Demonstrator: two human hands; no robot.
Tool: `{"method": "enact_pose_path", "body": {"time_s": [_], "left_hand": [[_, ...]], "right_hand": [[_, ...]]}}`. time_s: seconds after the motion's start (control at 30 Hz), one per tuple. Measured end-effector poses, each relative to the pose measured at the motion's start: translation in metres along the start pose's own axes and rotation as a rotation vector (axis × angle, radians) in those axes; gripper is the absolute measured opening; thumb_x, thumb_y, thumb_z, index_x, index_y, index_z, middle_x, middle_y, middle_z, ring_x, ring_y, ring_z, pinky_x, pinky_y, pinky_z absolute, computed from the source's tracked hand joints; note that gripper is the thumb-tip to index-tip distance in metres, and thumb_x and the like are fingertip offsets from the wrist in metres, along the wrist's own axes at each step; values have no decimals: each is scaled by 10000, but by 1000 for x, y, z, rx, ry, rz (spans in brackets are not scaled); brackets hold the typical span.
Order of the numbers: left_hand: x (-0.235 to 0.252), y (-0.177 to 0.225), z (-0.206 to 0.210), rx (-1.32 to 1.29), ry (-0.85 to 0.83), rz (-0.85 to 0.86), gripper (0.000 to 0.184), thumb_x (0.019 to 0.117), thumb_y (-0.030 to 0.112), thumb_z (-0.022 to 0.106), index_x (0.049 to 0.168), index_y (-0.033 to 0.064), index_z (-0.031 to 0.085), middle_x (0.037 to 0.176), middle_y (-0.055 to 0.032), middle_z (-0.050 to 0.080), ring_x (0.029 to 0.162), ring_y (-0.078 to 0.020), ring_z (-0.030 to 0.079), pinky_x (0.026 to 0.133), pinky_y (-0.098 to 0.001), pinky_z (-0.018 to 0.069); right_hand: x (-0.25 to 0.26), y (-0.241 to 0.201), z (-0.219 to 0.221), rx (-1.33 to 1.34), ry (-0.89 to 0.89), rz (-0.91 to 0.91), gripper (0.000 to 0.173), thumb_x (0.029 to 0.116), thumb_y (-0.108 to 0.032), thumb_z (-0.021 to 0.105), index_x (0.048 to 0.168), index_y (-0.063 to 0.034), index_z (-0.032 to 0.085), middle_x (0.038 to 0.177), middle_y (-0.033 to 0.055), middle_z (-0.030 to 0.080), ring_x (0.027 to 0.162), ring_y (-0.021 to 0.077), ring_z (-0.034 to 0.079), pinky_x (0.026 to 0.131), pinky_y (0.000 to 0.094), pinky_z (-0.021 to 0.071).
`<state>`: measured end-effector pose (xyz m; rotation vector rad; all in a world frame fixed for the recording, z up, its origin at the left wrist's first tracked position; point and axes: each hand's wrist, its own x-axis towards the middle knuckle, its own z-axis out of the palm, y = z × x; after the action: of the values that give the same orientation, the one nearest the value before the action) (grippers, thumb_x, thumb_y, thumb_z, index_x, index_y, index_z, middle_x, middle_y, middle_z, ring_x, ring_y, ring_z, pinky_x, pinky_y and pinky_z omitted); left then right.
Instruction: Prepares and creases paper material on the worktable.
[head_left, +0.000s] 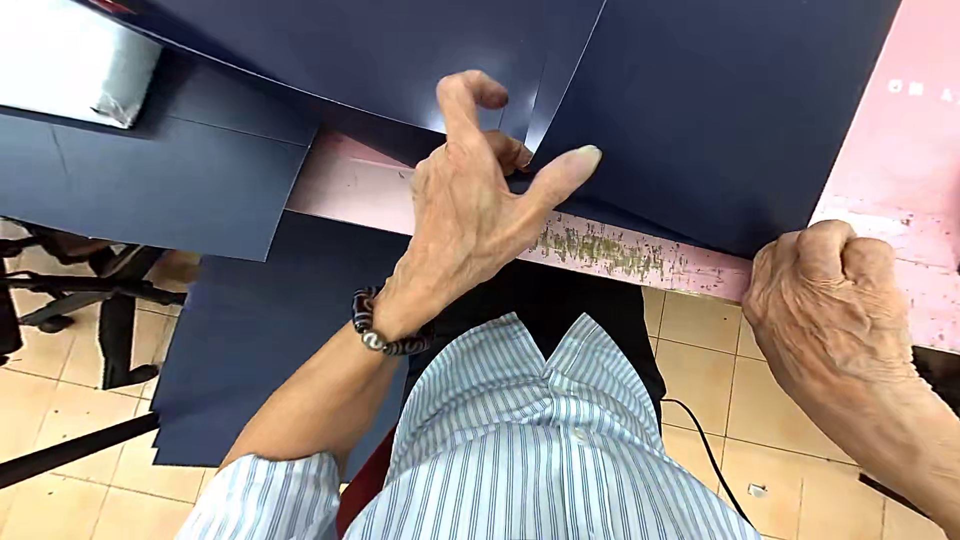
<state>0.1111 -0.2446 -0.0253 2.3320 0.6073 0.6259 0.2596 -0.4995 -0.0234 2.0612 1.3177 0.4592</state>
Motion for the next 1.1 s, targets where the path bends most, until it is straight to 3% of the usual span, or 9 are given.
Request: {"method": "enact_pose_path", "body": {"time_s": [0.17,0.23,0.3,0.4,0.5,0.63,0.73,0.83,1.1], "left_hand": [[11,-11,8,10,-79,108,380,1024,485,546,1072,126,661,849,7,661,863,-169,615,792,-454,409],[11,-21,3,-31,-133,169,371,1018,448,574,1064,114,728,1043,-27,710,1069,-191,589,925,-441,391],[11,-27,0,-79,-181,195,354,1008,426,598,1070,111,747,1165,-50,699,1171,-183,558,991,-411,378],[13,-29,-4,-125,-205,190,315,990,405,629,1051,129,769,1197,-42,687,1196,-144,548,1023,-355,377],[12,-30,-4,-110,-174,164,323,971,427,655,1006,131,778,1097,-26,649,1092,-126,526,940,-313,373],[12,-31,-2,-216,-113,162,168,938,267,720,914,101,732,720,90,537,650,25,438,607,-154,339],[16,-25,-7,-411,-253,155,223,949,222,676,1084,47,698,742,97,608,570,54,473,517,-113,389],[18,-18,-11,-392,-268,148,281,1041,287,469,949,113,670,807,101,652,751,33,625,685,-167,522],[16,-26,8,-345,-90,120,151,916,166,731,930,71,614,757,47,616,647,11,562,591,-137,457]], "right_hand": [[-9,33,0,345,-21,-97,142,975,25,533,1017,159,553,985,326,568,986,523,578,756,576,468],[-14,56,18,643,65,-103,445,1074,-266,459,1147,143,620,1198,398,562,1158,645,505,870,734,439],[-7,59,30,840,187,32,607,1077,-451,406,1059,87,686,1400,374,489,1315,600,418,1033,728,351],[25,31,11,966,331,295,577,1104,-343,409,824,127,593,1384,381,479,1346,503,447,1115,576,363],[49,9,10,1063,455,396,502,1077,-346,507,897,123,514,1398,401,435,1372,463,432,1134,483,359],[52,-1,18,1150,307,357,800,1070,-515,399,1614,30,183,1664,297,179,1549,435,202,1250,550,196],[58,-8,23,1051,229,338,758,1071,-582,298,1662,-130,155,1693,286,57,1556,507,47,1213,690,56],[60,-9,23,1009,209,337,773,1060,-619,260,1665,-151,155,1689,300,43,1548,532,29,1193,722,42],[61,-11,24,913,164,308,927,942,-814,276,1665,-241,179,1698,277,19,1522,585,44,1104,792,156]]}}
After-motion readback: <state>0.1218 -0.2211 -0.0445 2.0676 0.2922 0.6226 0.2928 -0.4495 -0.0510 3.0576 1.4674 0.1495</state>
